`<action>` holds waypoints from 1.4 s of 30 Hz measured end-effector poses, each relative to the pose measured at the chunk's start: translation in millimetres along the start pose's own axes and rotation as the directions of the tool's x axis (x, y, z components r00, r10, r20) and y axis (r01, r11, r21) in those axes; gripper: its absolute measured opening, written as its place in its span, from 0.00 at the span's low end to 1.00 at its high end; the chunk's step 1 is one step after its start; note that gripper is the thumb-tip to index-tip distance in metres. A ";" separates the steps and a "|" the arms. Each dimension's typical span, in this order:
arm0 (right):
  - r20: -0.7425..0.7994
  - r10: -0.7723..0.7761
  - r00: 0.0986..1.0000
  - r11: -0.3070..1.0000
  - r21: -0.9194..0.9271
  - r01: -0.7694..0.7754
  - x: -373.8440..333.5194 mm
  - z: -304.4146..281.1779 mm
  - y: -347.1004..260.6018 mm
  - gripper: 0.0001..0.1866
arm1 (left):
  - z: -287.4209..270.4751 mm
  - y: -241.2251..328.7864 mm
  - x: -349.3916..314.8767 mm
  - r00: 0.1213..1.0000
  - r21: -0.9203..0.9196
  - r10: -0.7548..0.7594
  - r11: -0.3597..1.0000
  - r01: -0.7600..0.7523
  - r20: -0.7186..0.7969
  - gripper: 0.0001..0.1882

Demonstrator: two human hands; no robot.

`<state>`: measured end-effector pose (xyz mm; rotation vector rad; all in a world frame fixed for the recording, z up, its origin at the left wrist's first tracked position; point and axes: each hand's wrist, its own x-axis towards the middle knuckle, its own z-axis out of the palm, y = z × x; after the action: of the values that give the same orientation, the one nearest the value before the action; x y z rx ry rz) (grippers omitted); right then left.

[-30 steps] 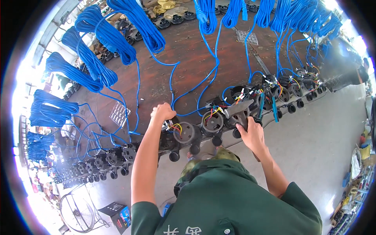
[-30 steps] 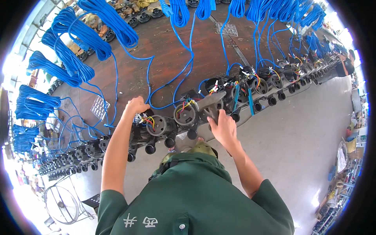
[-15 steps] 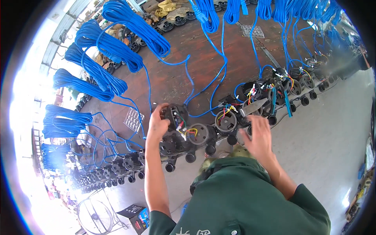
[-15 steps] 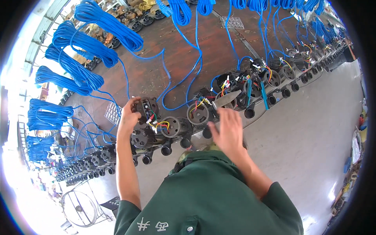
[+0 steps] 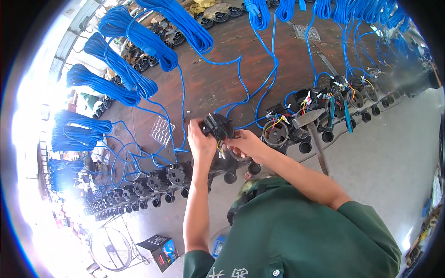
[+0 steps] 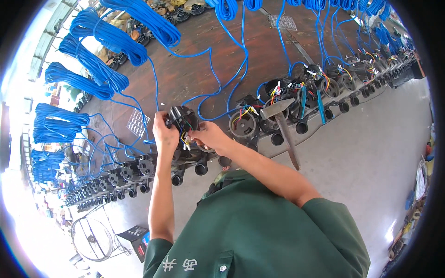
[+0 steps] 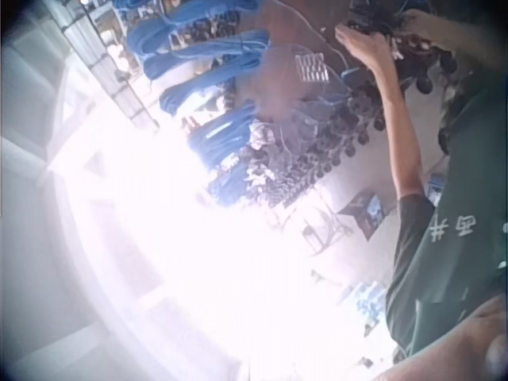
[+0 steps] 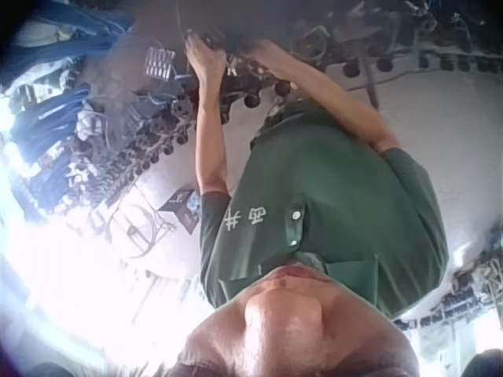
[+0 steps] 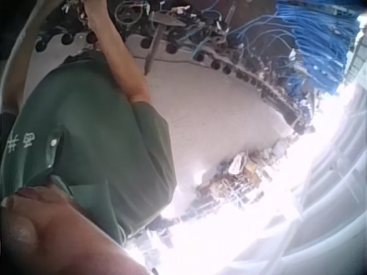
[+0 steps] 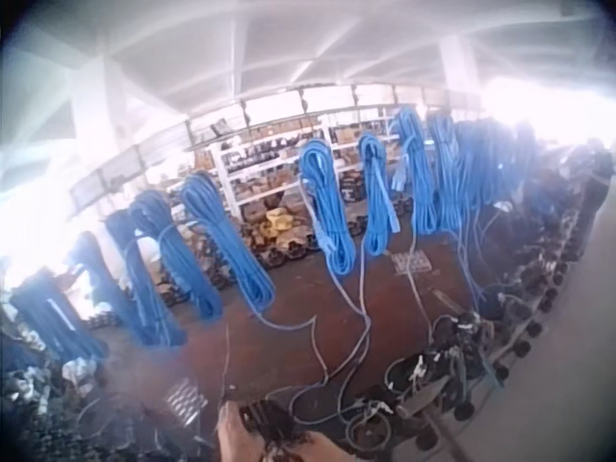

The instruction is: The person works at a long table in a warehouse setting, stripping and connecting colored wires to a series of cylindrical electrical components using a pair of pliers and their hands.

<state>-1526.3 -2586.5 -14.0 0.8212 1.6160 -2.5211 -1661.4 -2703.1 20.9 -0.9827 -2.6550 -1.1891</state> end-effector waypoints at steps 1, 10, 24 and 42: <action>0.031 0.077 0.997 0.988 0.135 -0.080 1.5 0.5 1.3 0.12 | 1.9 2.2 2.1 0.999 0.057 0.046 0.997 -0.046 0.003 0.20; 0.040 -0.244 0.969 0.859 -0.455 0.235 21.4 -14.9 6.0 0.11 | 26.7 -12.2 7.0 0.995 -0.004 0.091 0.996 -0.091 -0.039 0.22; -0.193 -0.641 0.743 0.389 -0.916 0.099 -19.0 -1.2 -41.8 0.17 | -14.8 27.0 16.0 0.971 0.109 0.081 0.988 -0.107 0.224 0.20; -0.087 -0.377 0.922 0.622 -0.761 0.183 4.5 -45.8 -70.6 0.17 | 7.6 -11.9 11.3 0.876 -0.207 0.199 0.971 -0.118 0.438 0.32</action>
<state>-1532.9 -2513.9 28.3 0.8014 2.7471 -1.5915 -1675.9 -2697.8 11.3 -1.6664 -2.7524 -1.3053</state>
